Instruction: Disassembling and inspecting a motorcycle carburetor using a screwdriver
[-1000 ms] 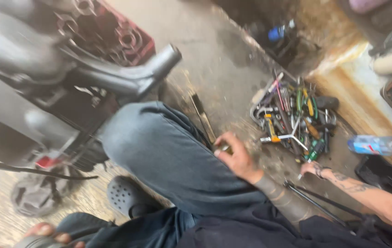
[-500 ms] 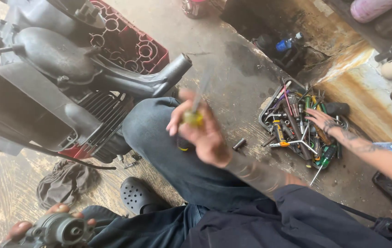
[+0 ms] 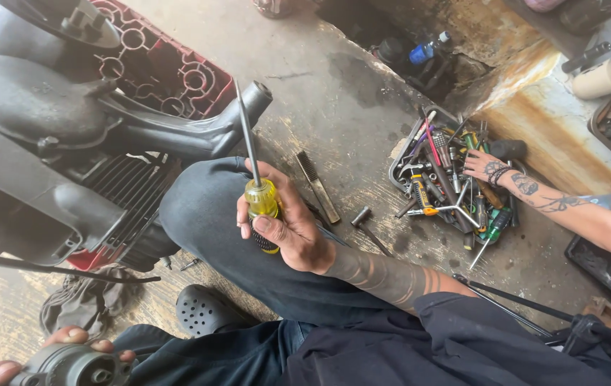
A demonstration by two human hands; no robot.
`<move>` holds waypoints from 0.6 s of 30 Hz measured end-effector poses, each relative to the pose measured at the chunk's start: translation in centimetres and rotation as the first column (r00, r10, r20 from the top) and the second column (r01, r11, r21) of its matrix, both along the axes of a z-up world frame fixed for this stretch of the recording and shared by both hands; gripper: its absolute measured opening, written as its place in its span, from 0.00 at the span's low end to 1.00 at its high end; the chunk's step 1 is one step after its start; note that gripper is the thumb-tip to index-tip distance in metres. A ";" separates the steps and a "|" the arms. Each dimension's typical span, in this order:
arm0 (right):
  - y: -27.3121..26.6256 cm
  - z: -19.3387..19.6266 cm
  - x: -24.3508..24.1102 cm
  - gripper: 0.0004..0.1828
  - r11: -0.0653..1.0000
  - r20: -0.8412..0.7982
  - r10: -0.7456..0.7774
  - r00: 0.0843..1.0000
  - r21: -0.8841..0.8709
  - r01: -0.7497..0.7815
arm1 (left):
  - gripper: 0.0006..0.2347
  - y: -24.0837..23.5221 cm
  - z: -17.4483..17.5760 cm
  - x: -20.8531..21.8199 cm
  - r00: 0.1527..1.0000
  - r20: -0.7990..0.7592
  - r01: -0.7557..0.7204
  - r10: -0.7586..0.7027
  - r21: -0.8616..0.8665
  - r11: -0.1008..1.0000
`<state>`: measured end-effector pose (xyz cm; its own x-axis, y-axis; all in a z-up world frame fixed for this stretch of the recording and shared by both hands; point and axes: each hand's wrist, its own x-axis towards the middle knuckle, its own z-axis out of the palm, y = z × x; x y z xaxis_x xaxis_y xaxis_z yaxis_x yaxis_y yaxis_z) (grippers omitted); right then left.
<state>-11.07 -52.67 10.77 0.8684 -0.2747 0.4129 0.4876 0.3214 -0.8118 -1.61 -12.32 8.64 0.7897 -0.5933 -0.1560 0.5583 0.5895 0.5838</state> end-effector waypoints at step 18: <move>-0.8 -0.2 0.2 0.32 0.999 -0.030 -0.025 0.999 0.032 0.026 | 0.19 -0.9 -0.2 3.3 0.979 -0.070 0.181 -0.190 -0.118 0.976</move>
